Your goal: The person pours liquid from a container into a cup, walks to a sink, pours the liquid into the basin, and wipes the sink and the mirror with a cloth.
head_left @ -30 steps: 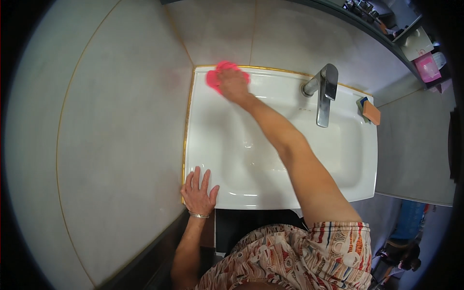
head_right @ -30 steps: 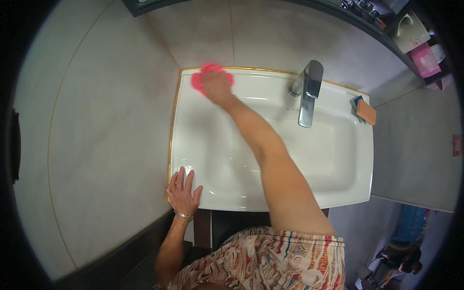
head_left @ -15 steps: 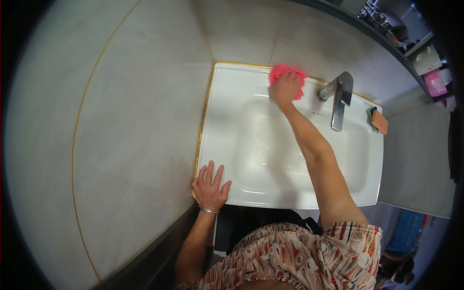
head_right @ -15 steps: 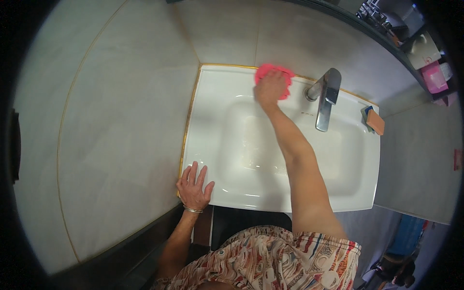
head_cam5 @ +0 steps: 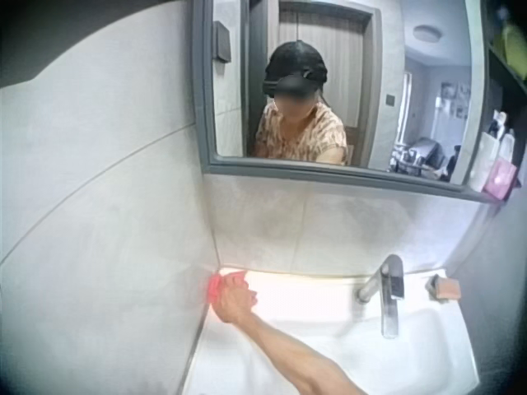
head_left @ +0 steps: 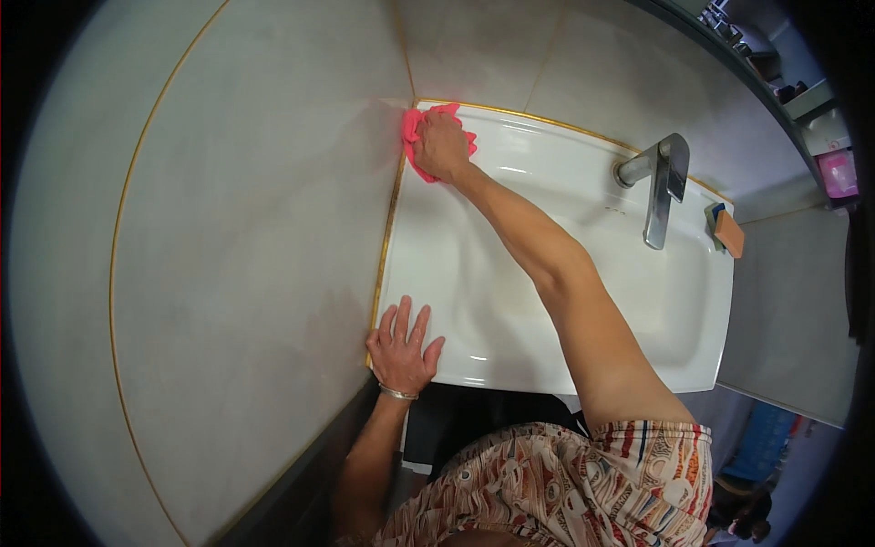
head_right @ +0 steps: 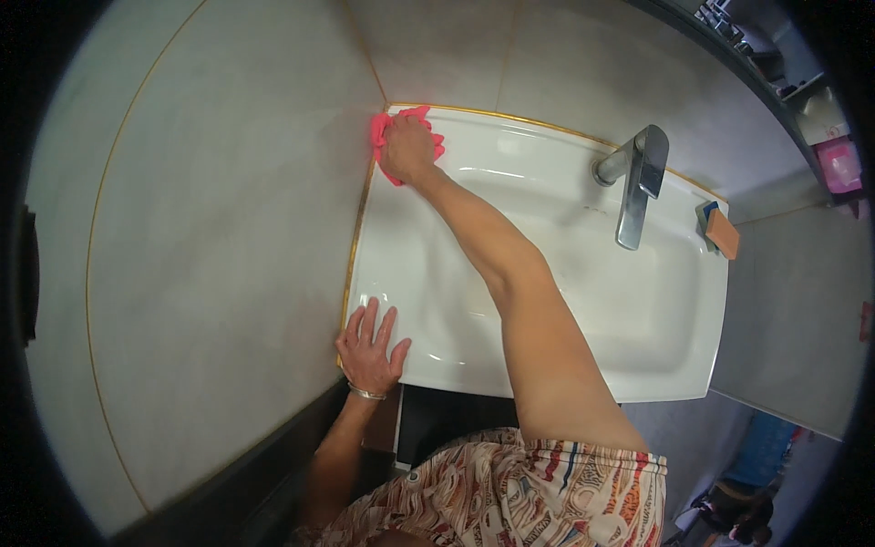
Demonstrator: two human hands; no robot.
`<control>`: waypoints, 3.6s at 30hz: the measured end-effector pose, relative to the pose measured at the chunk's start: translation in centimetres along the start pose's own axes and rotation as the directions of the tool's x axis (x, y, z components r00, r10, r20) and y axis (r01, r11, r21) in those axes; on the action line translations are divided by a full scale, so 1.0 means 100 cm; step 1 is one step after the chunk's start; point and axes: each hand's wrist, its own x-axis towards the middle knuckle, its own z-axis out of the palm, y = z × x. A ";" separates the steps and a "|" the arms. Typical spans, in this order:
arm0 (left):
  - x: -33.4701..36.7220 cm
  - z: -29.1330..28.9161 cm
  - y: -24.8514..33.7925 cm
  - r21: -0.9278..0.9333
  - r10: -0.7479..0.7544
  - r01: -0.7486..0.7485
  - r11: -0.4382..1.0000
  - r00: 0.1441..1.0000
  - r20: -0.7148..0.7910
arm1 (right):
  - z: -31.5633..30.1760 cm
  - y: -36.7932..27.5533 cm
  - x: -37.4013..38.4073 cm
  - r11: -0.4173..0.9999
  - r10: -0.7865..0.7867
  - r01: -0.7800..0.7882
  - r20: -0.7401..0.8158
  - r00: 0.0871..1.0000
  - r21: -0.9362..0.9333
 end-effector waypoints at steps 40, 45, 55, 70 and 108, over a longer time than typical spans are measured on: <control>0.004 -0.005 0.006 -0.034 -0.049 0.054 0.998 0.992 0.112 | 0.005 0.004 0.004 0.967 0.066 -0.085 -0.086 0.994 -0.238; 0.000 -0.002 0.005 -0.026 -0.053 0.056 0.998 0.993 0.105 | 0.005 0.017 0.030 0.986 0.070 -0.056 0.084 0.994 -0.159; 0.001 -0.006 0.001 -0.027 -0.047 0.049 0.998 0.996 0.081 | -0.027 0.022 0.005 0.997 -0.067 0.071 0.424 0.903 0.008; 0.001 -0.003 0.002 0.018 -0.038 0.036 0.999 0.992 0.124 | -0.020 0.034 0.026 0.988 0.144 -0.118 0.301 0.943 -0.104; 0.001 0.003 -0.002 -0.022 -0.029 0.031 0.999 0.997 0.076 | -0.097 0.154 -0.093 0.620 0.685 -0.727 -0.248 0.685 -0.295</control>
